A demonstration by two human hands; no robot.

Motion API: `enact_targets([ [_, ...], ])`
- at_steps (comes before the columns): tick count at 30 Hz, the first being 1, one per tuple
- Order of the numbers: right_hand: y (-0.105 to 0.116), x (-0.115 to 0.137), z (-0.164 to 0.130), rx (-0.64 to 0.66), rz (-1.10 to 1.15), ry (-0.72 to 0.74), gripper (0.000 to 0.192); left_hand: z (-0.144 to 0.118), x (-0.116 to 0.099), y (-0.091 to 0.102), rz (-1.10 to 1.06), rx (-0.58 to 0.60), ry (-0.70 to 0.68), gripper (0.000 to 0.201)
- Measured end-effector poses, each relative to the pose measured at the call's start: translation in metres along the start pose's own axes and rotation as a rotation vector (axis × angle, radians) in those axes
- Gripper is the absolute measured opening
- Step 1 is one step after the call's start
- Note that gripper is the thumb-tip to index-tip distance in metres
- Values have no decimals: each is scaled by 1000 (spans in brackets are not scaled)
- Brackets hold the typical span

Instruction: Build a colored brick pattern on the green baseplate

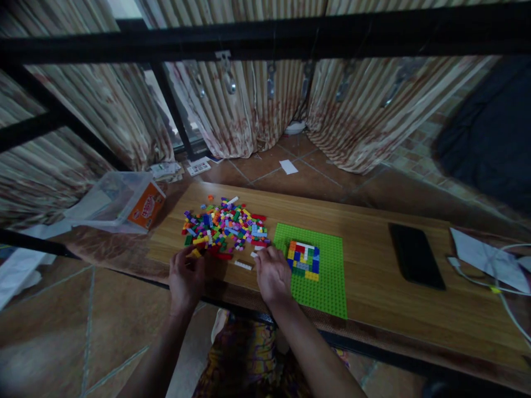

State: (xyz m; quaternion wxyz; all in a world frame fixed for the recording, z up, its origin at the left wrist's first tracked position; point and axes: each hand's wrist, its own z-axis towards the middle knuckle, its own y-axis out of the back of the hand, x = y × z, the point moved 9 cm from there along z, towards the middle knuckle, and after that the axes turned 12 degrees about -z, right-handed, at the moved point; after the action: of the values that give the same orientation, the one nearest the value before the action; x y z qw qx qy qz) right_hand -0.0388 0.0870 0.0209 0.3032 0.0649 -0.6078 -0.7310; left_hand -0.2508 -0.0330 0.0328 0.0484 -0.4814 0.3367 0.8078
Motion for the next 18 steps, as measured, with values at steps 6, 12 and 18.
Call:
enact_targets([
  [6,0,2,0,42,92,-8,10,7,5,-8,93,83,100,34],
  [12,24,-18,-12,-26,235,-10,12,8,-2,-19,39,153,57,33],
  [18,55,-79,-15,-144,194,-115,17,-2,-27,-17,-42,57,-70,34],
])
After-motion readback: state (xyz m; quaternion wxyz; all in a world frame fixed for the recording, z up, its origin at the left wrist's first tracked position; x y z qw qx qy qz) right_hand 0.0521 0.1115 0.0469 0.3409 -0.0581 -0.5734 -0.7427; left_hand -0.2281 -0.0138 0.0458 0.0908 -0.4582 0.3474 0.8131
